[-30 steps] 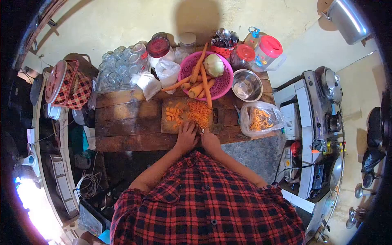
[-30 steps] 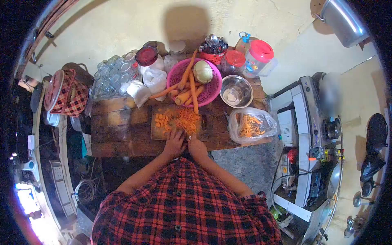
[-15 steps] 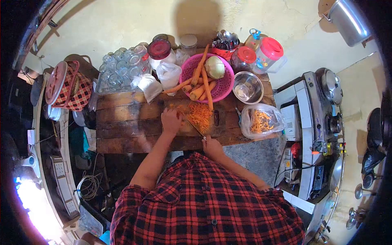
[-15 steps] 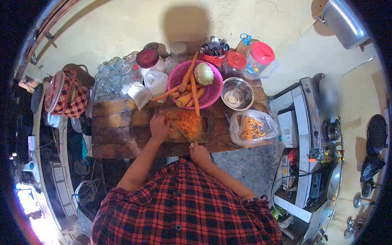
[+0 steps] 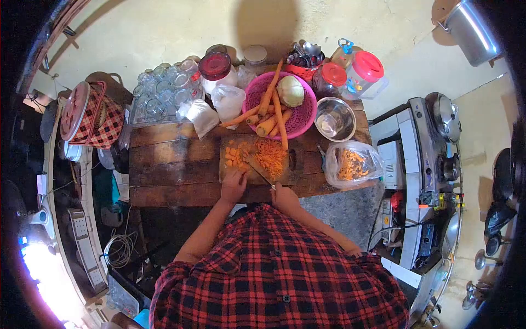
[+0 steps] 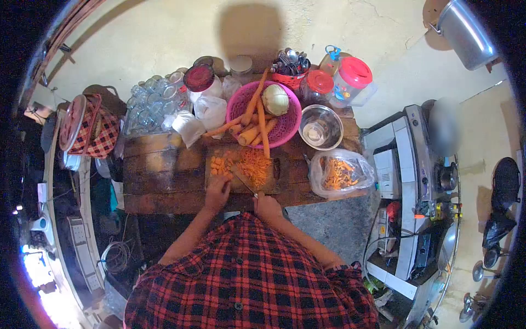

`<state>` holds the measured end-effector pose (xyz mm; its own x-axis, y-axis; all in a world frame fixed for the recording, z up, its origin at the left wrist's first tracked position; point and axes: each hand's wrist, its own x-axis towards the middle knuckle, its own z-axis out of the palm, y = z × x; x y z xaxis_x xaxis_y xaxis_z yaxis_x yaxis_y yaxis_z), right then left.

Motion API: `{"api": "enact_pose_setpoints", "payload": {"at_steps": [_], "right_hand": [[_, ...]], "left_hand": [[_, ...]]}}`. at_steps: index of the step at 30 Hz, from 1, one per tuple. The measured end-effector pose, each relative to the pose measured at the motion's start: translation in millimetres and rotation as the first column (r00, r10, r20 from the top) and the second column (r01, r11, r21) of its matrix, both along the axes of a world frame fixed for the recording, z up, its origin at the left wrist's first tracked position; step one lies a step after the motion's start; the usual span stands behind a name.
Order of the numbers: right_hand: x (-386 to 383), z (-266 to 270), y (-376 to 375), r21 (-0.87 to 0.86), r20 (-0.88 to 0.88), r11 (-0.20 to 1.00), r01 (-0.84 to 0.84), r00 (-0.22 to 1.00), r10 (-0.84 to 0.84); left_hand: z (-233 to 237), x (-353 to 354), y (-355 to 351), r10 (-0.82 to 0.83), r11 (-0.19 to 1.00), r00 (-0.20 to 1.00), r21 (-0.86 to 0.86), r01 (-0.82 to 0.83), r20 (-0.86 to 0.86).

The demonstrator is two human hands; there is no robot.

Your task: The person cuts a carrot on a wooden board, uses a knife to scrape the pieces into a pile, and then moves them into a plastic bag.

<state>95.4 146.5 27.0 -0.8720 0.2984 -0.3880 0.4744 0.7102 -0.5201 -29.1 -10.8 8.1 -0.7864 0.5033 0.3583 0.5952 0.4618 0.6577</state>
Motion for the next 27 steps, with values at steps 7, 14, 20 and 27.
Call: {"api": "enact_pose_setpoints", "payload": {"at_steps": [7, 14, 20, 27], "right_hand": [[0.7, 5.3, 5.6, 0.068, -0.058, 0.995, 0.078, 0.996, -0.074], [6.6, -6.7, 6.1, 0.046, -0.078, 0.998, 0.031, 0.997, -0.027], [-0.7, 0.0, 0.6, 0.109, 0.062, 0.994, -0.027, 0.998, 0.021], [-19.5, -11.4, -2.1, 0.131, -0.003, 0.991, -0.042, 0.999, 0.043]], "left_hand": [[-19.9, -2.0, 16.2, -0.293, 0.955, 0.953, -0.076, 0.287, -0.083], [-26.1, -4.2, 16.0, -0.398, 0.916, 0.909, -0.098, 0.389, -0.120], [-25.1, 4.2, 15.4, -0.382, 0.923, 0.914, -0.103, 0.370, -0.139], [-12.2, 5.9, 13.3, -0.400, 0.908, 0.908, -0.188, 0.373, -0.128]]}}
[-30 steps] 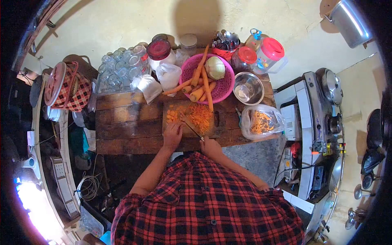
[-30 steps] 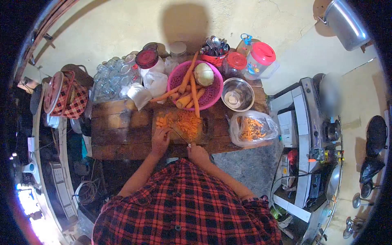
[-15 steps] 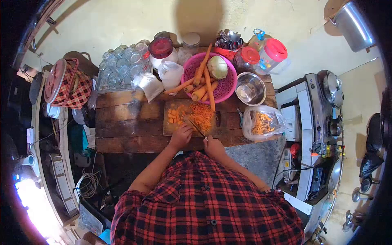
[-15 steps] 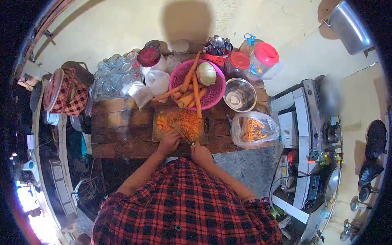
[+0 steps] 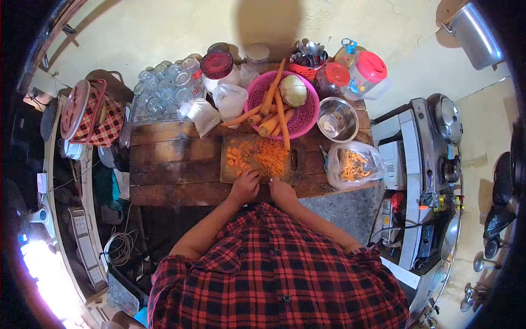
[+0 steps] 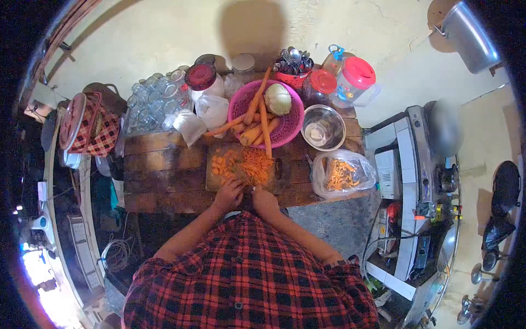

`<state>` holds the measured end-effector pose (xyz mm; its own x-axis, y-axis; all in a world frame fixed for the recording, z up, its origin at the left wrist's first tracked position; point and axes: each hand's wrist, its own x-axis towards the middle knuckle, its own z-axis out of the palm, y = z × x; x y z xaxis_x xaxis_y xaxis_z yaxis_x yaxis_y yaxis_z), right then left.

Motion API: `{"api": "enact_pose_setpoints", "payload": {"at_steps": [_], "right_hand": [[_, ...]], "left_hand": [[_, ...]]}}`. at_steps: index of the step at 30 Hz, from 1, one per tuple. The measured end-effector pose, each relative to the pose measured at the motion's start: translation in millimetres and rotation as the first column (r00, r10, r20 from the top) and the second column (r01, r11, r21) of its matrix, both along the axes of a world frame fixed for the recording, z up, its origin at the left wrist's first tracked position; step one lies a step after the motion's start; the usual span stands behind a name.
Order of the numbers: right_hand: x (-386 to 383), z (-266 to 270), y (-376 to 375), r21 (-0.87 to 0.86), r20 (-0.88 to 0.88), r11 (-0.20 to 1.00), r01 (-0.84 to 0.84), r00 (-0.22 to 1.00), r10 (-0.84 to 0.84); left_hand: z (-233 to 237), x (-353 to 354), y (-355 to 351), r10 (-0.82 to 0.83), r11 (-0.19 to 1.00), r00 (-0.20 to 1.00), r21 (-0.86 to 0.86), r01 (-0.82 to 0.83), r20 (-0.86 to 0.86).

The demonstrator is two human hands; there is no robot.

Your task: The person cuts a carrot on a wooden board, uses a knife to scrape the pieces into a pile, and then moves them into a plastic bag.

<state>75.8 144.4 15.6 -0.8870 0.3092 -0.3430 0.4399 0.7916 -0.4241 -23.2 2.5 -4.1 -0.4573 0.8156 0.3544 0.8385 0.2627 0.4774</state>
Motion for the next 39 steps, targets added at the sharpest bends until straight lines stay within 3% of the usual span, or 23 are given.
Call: {"api": "enact_pose_setpoints", "payload": {"at_steps": [2, 9, 21, 23, 32, 39], "right_hand": [[5.3, 7.0, 0.2, -0.027, -0.026, 1.000, -0.008, 1.000, 0.007], [11.1, -6.6, -1.2, -0.031, 0.040, 1.000, -0.001, 0.999, 0.002], [19.6, -3.3, 0.0, -0.052, -0.064, 0.999, -0.016, 0.998, 0.013], [15.2, -5.4, -0.8, -0.051, 0.024, 0.999, 0.002, 1.000, -0.001], [5.3, 14.5, -6.2, -0.089, 0.076, 0.995, 0.043, 0.996, -0.036], [4.2, -4.3, -9.8, -0.063, 0.080, 0.997, 0.047, 0.996, -0.042]], "left_hand": [[2.3, -0.2, -0.3, 0.002, 0.999, 0.999, 0.053, 0.000, -0.032], [-5.1, -0.1, -2.6, 0.001, 1.000, 0.998, 0.001, -0.001, 0.060], [-2.4, 1.6, -3.4, -0.005, 1.000, 0.997, 0.015, 0.004, 0.075], [-2.4, 2.8, -3.7, 0.010, 1.000, 0.998, 0.016, -0.011, 0.067], [-2.6, 4.8, -4.7, 0.022, 1.000, 0.999, 0.011, -0.023, 0.022], [-2.3, 5.8, -4.6, 0.024, 0.999, 0.999, 0.025, -0.025, 0.030]]}}
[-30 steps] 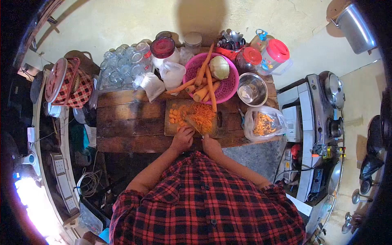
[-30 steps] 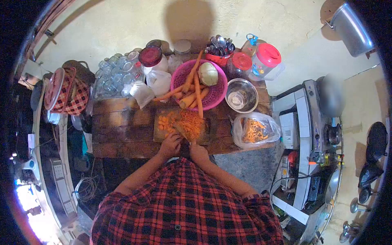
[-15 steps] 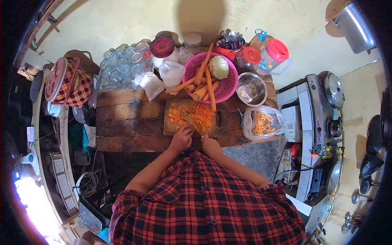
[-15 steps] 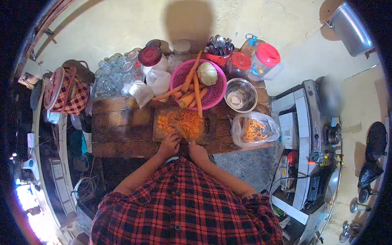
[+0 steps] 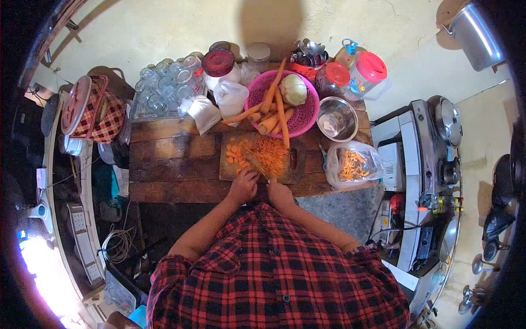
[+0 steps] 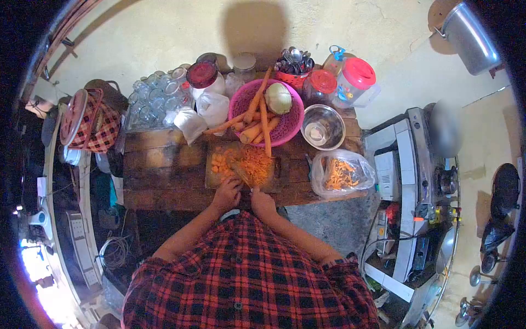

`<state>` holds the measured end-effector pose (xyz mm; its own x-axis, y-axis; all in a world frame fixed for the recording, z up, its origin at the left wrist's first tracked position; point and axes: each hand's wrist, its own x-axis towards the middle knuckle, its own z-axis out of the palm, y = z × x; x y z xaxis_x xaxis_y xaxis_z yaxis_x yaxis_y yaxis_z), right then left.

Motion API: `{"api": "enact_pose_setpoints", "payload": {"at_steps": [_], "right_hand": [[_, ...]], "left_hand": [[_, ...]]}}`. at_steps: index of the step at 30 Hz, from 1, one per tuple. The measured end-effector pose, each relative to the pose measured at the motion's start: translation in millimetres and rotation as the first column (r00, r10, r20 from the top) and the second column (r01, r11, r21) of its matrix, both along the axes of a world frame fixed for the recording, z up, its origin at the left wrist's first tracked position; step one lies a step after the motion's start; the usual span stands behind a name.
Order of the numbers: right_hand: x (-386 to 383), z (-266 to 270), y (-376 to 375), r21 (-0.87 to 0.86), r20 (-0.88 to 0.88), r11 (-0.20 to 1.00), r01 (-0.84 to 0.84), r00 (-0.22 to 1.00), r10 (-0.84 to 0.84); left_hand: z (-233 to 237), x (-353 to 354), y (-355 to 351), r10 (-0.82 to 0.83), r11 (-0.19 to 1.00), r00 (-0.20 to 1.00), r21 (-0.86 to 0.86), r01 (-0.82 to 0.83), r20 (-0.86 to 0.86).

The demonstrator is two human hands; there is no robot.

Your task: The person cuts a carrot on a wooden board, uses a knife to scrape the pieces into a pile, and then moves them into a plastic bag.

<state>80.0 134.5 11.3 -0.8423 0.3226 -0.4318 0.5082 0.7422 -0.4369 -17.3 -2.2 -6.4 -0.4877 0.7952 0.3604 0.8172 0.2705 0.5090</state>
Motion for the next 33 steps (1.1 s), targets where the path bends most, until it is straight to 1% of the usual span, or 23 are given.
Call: {"api": "enact_pose_setpoints", "payload": {"at_steps": [2, 6, 8, 9, 11, 15, 17, 21, 23, 26, 30, 32, 33], "right_hand": [[-6.3, -0.2, -0.9, 0.008, -0.049, 1.000, -0.006, 0.999, 0.006], [-2.2, -1.4, -2.2, 0.028, -0.068, 1.000, 0.009, 0.998, -0.007], [4.9, 4.2, -1.8, 0.026, -0.115, 1.000, -0.017, 0.993, 0.020], [5.7, 4.9, -1.9, 0.027, -0.113, 0.999, -0.017, 0.993, 0.020], [4.9, 6.2, -2.9, 0.021, -0.047, 1.000, -0.014, 0.999, 0.015], [-0.1, -5.4, -4.3, 0.025, -0.082, 1.000, -0.019, 0.996, 0.021], [-6.8, -12.4, -4.0, 0.022, -0.088, 0.999, -0.032, 0.996, 0.034], [-4.3, 2.0, -4.2, 0.038, -0.067, 0.999, -0.018, 0.998, 0.021], [2.0, 4.7, -4.5, 0.009, -0.103, 1.000, -0.010, 0.995, 0.011], [6.7, -7.0, -4.8, 0.028, -0.145, 1.000, -0.010, 0.989, 0.014], [1.8, -8.2, -5.1, 0.009, -0.095, 1.000, -0.010, 0.995, 0.011], [-2.0, -5.6, -5.5, 0.055, -0.100, 0.997, -0.052, 0.993, 0.058], [-2.6, -4.8, -5.9, 0.055, -0.101, 0.997, -0.049, 0.993, 0.054]], "left_hand": [[1.7, 0.6, -0.1, 0.003, 0.999, 1.000, -0.047, -0.003, 0.008], [-0.2, 0.0, -0.5, -0.005, 0.999, 1.000, -0.032, 0.004, -0.021], [-1.2, 1.4, 0.1, 0.007, 1.000, 0.999, -0.020, -0.008, -0.042], [-2.0, 2.2, 0.1, 0.007, 1.000, 0.999, -0.019, -0.008, -0.040], [-3.1, 1.6, -0.1, 0.015, 1.000, 1.000, -0.010, -0.015, -0.022], [2.4, 2.9, -1.9, -0.002, 0.999, 1.000, -0.032, 0.003, 0.008], [3.2, 3.8, -2.4, 0.027, 0.999, 1.000, -0.018, -0.027, -0.011], [-2.6, 3.6, -1.3, 0.042, 0.999, 0.999, -0.034, -0.043, -0.021], [2.0, 5.9, -1.0, 0.064, 0.998, 0.998, -0.019, -0.065, -0.022], [-2.2, 4.8, -1.3, 0.053, 0.999, 0.998, -0.002, -0.053, -0.026], [-5.8, 5.4, -2.8, 0.046, 0.999, 0.999, -0.014, -0.046, -0.009], [0.9, 7.8, -2.0, 0.059, 0.998, 0.998, -0.027, -0.059, 0.003], [0.4, 8.5, -1.9, 0.055, 0.998, 0.998, -0.027, -0.055, 0.001]]}}
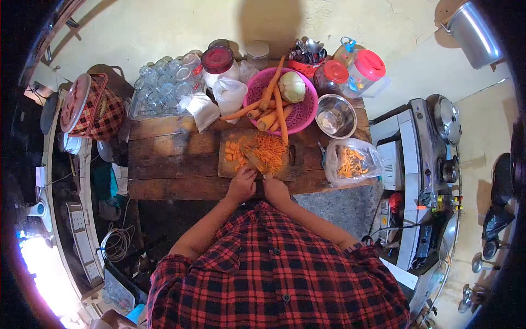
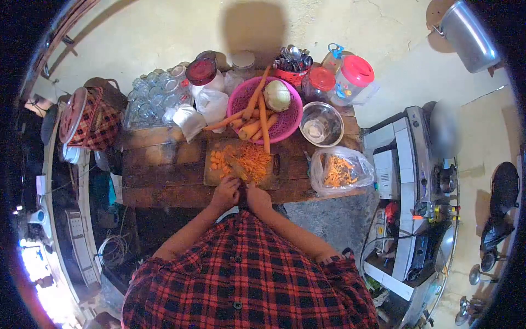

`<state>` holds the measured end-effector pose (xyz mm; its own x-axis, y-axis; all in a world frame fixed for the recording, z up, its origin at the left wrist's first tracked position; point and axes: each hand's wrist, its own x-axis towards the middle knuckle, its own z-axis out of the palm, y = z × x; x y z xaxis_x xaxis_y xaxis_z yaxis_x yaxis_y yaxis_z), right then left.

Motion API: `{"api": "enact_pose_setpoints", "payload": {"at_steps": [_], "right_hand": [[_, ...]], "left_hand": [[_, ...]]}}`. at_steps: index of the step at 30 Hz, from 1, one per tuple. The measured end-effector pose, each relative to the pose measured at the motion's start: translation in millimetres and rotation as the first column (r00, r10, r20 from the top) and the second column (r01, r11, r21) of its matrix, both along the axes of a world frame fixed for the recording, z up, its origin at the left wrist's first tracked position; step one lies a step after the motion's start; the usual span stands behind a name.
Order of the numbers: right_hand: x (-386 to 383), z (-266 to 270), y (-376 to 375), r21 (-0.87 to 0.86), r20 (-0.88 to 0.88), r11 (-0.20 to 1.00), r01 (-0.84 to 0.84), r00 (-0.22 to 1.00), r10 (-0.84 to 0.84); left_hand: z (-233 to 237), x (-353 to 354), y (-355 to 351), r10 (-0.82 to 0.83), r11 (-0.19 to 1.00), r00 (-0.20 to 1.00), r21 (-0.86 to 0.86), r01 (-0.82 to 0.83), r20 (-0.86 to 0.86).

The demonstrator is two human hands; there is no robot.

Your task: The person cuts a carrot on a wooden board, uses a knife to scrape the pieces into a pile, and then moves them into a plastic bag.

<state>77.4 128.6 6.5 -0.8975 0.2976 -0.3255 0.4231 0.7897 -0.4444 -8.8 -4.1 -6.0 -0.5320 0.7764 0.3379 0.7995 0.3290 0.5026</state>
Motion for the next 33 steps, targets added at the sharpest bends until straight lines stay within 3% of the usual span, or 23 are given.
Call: {"api": "enact_pose_setpoints", "payload": {"at_steps": [6, 8, 12, 14, 15, 17, 18, 21, 23, 27, 29, 30, 33], "right_hand": [[9.8, -0.4, 7.6, 0.018, -0.051, 0.998, 0.056, 0.997, -0.055], [16.4, 0.5, 15.1, 0.000, -0.163, 0.997, 0.083, 0.983, -0.082], [18.3, 17.4, 21.0, -0.025, -0.101, 0.986, 0.164, 0.981, -0.165], [22.3, 13.7, 24.0, -0.078, -0.165, 0.984, 0.160, 0.971, -0.171], [23.0, 17.1, 24.7, -0.078, -0.165, 0.984, 0.163, 0.971, -0.174], [24.5, 27.4, 26.0, -0.093, -0.122, 0.983, 0.156, 0.978, -0.167], [25.9, 23.8, 27.1, -0.093, -0.123, 0.983, 0.158, 0.978, -0.169], [29.7, 16.8, 27.1, -0.117, -0.140, 0.982, 0.147, 0.977, -0.162], [29.7, 17.0, 27.9, -0.124, -0.119, 0.984, 0.125, 0.983, -0.140], [27.9, 12.7, 29.8, -0.112, -0.092, 0.991, 0.075, 0.992, -0.086], [25.8, 12.2, 30.0, -0.112, -0.055, 0.994, -0.009, 0.999, 0.003], [26.4, 11.6, 30.1, -0.112, -0.054, 0.994, -0.009, 0.999, 0.003], [27.6, 10.6, 29.3, -0.095, -0.030, 0.995, 0.007, 0.999, -0.010]], "left_hand": [[12.9, 6.9, 6.6, -0.002, 0.999, 1.000, -0.052, 0.002, -0.004], [16.8, 5.3, 14.4, -0.051, 0.996, 0.998, -0.070, 0.049, -0.039], [4.1, -11.6, 20.2, -0.048, 0.999, 0.999, -0.021, 0.047, -0.006], [8.5, -31.5, 19.8, 0.138, 0.990, 0.989, 0.018, -0.137, -0.052], [12.9, -41.3, 17.9, 0.135, 0.991, 0.989, 0.019, -0.134, -0.052], [21.1, -60.7, 13.5, 0.436, 0.900, 0.890, 0.050, -0.433, -0.136], [21.7, -68.7, 11.6, 0.434, 0.901, 0.890, 0.051, -0.432, -0.136], [20.5, -86.7, 2.5, 0.471, 0.882, 0.878, 0.056, -0.467, -0.088], [15.4, -94.7, -0.3, 0.381, 0.922, 0.924, -0.060, -0.383, -0.030], [17.0, -98.1, 0.8, 0.375, 0.923, 0.925, -0.068, -0.379, -0.066], [22.3, -97.6, -0.1, 0.393, 0.916, 0.914, -0.132, -0.379, 0.102], [21.6, -95.9, 1.1, 0.392, 0.916, 0.914, -0.133, -0.378, 0.103], [17.1, -79.1, 4.8, 0.375, 0.924, 0.895, -0.014, -0.383, 0.241]]}}
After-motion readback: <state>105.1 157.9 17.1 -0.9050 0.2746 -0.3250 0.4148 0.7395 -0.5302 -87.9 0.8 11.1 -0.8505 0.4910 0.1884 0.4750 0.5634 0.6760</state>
